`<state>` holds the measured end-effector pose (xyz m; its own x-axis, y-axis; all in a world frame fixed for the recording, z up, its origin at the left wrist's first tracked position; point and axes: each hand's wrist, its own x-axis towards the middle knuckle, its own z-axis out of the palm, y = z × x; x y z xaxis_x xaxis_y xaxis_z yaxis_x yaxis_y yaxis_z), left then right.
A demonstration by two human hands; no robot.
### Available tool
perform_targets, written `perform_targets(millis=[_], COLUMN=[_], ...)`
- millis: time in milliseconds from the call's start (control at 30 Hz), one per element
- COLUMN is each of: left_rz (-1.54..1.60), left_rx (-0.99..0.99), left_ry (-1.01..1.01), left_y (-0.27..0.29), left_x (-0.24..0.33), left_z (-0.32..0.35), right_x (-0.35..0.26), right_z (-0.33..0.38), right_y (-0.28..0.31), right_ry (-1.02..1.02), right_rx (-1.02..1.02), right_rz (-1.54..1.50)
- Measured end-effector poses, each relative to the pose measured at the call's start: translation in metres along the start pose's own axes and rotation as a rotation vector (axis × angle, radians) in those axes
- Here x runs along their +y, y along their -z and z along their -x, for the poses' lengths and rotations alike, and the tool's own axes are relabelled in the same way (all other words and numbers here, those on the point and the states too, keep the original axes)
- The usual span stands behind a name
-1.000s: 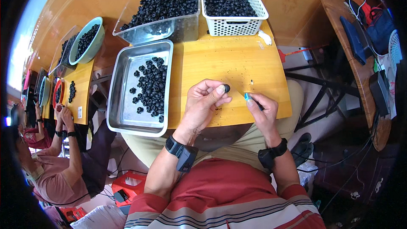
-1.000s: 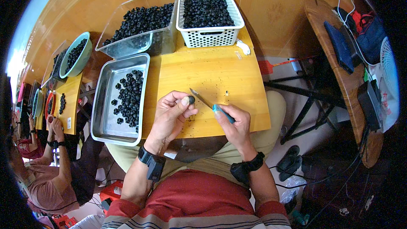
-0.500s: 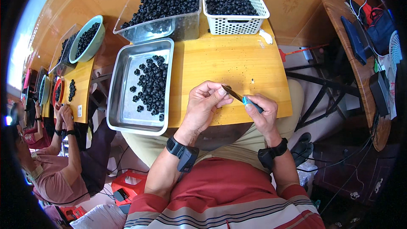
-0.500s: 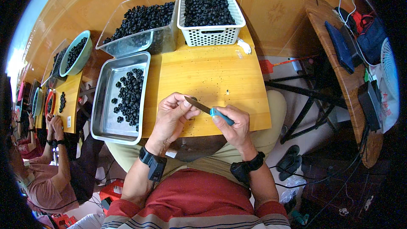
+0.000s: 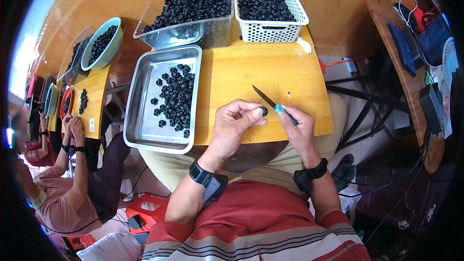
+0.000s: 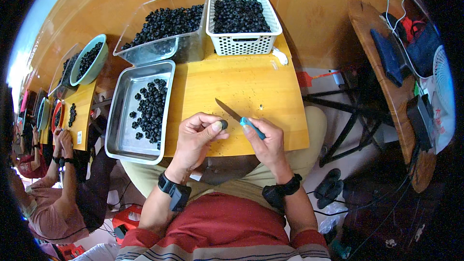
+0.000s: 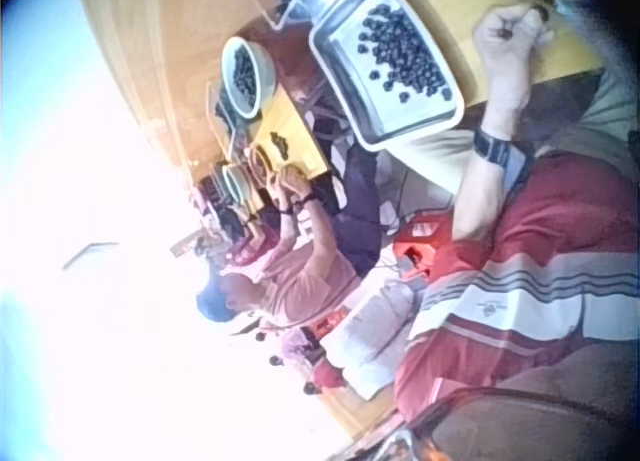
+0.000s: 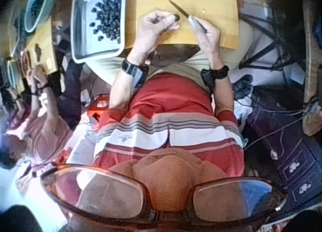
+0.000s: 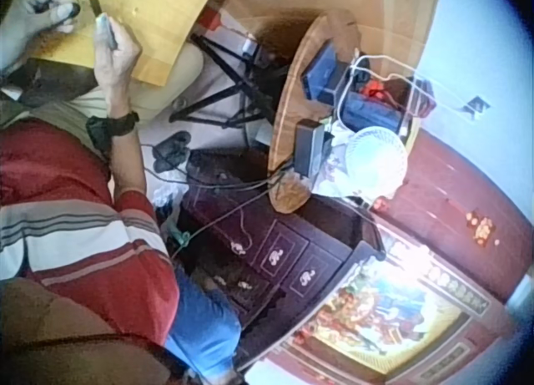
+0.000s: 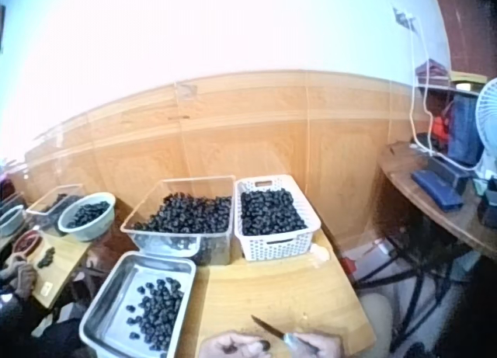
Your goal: Manually sorting and inspecting black olives or similar small produce using a small knife.
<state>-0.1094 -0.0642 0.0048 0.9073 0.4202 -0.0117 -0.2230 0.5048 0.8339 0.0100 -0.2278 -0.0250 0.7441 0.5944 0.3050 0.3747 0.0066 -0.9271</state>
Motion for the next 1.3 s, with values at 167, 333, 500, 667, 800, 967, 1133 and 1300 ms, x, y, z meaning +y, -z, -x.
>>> perform_targets(millis=[167, 333, 500, 667, 800, 967, 1133, 1300], left_rz=[-0.200, -0.172, -0.134, -0.093, -0.136, -0.133, -0.137, -0.052], left_rx=[0.098, 0.200, 0.220, 0.216, 0.234, 0.221, 0.253, 0.341], left_ry=[-0.073, -0.109, -0.138, -0.131, -0.121, -0.144, -0.143, -0.328], left_y=[0.006, 0.015, 0.019, 0.020, 0.025, 0.035, 0.045, 0.036], left_x=[-0.002, 0.000, -0.001, 0.005, 0.012, 0.016, 0.025, 0.056], left_z=[0.010, 0.019, 0.023, 0.032, 0.041, 0.054, 0.069, 0.089], right_x=[-0.001, -0.020, -0.039, -0.059, -0.061, -0.062, -0.078, -0.087], right_z=[-0.005, -0.019, -0.018, -0.010, -0.008, -0.011, -0.023, -0.056], right_y=[-0.010, -0.011, -0.023, -0.040, -0.051, -0.070, -0.087, -0.122], right_ry=[0.096, 0.120, 0.414, 0.350, 0.309, 0.399, 0.471, 0.436], right_rx=[0.038, -0.092, -0.136, -0.283, -0.313, -0.309, -0.357, -0.347], right_rz=[0.177, 0.665, 0.685, 0.306, 0.225, 0.184, 0.195, 0.177])
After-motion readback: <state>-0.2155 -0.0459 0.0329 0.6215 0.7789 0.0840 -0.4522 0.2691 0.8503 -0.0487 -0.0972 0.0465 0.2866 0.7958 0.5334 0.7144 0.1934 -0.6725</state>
